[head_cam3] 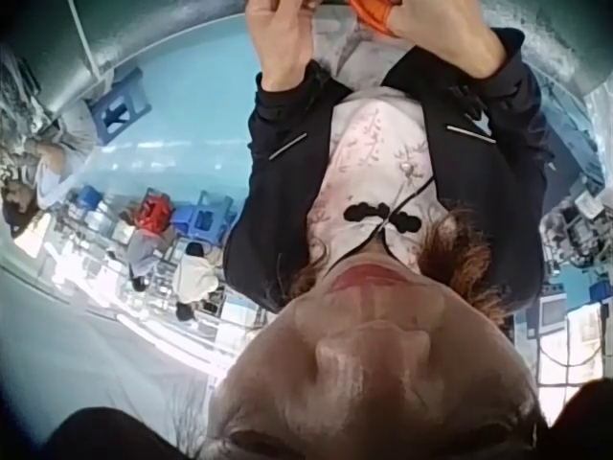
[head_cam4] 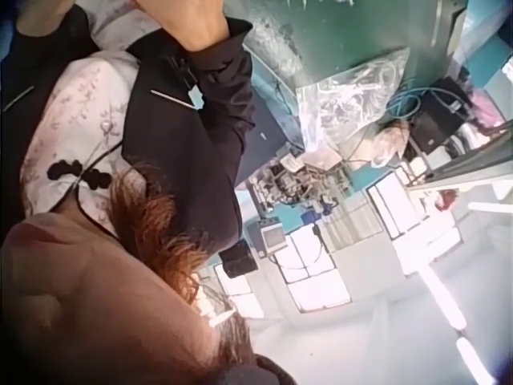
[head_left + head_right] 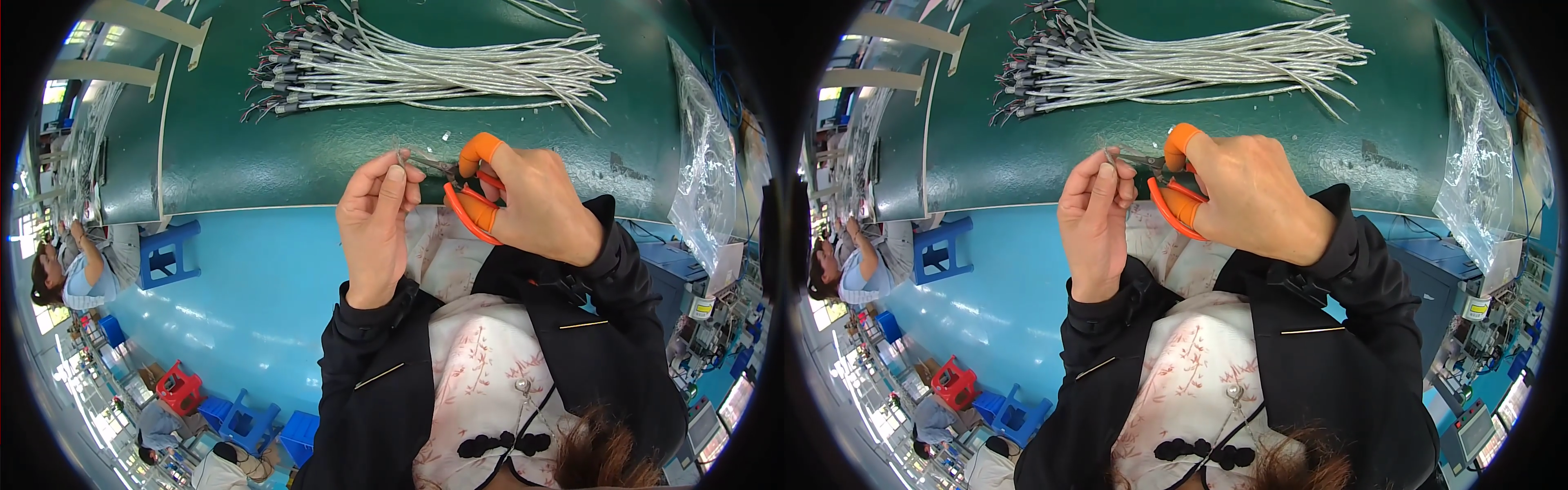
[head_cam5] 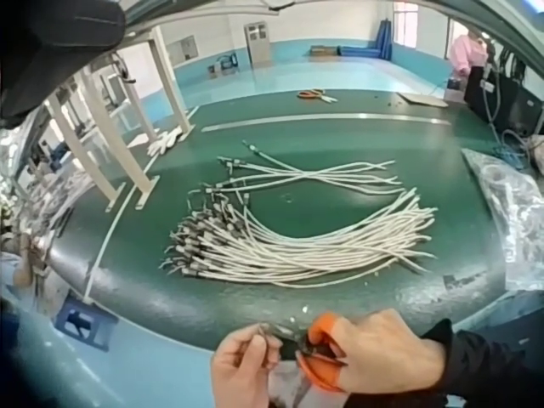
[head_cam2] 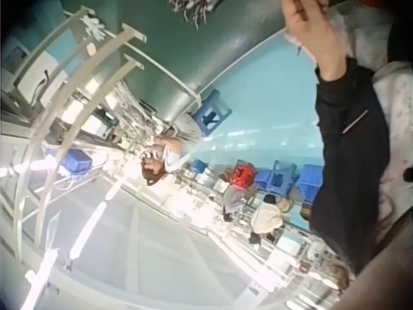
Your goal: The person picks up a wire, trims the insulation with shears, and pulls the casing off by hand. They then slide a small metal sleeve onto the wire, press it into place, and place the finished wire onto a pile.
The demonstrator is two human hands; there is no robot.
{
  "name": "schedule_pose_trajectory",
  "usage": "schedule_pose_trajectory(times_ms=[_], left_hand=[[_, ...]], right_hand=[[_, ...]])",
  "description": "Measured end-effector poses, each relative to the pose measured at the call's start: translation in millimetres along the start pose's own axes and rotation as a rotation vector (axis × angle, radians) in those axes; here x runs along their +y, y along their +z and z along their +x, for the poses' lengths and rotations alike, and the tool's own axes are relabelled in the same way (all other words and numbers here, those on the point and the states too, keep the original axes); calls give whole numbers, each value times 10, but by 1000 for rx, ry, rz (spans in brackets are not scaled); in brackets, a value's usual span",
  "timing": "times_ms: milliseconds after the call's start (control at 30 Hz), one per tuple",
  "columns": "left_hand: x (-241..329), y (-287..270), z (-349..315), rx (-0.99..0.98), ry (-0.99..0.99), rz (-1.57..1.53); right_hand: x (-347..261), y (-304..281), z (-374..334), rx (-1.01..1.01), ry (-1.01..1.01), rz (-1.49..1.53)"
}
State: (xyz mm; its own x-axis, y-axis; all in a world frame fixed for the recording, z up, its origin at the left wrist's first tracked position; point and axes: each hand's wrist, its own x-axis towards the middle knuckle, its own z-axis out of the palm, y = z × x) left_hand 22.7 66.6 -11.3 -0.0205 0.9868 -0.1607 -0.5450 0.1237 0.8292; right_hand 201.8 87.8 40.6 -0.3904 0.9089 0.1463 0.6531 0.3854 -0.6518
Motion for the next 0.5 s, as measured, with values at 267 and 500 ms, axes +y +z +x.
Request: schedule_pose_trajectory(times_ms=[267,500], left_hand=[[-1,7,-10,1,22,36],[-14,1,-13,19,67,96]], right_hand=[[-6,-19,16,24,-48,-30],[-12,2,18,19,-69,-73]])
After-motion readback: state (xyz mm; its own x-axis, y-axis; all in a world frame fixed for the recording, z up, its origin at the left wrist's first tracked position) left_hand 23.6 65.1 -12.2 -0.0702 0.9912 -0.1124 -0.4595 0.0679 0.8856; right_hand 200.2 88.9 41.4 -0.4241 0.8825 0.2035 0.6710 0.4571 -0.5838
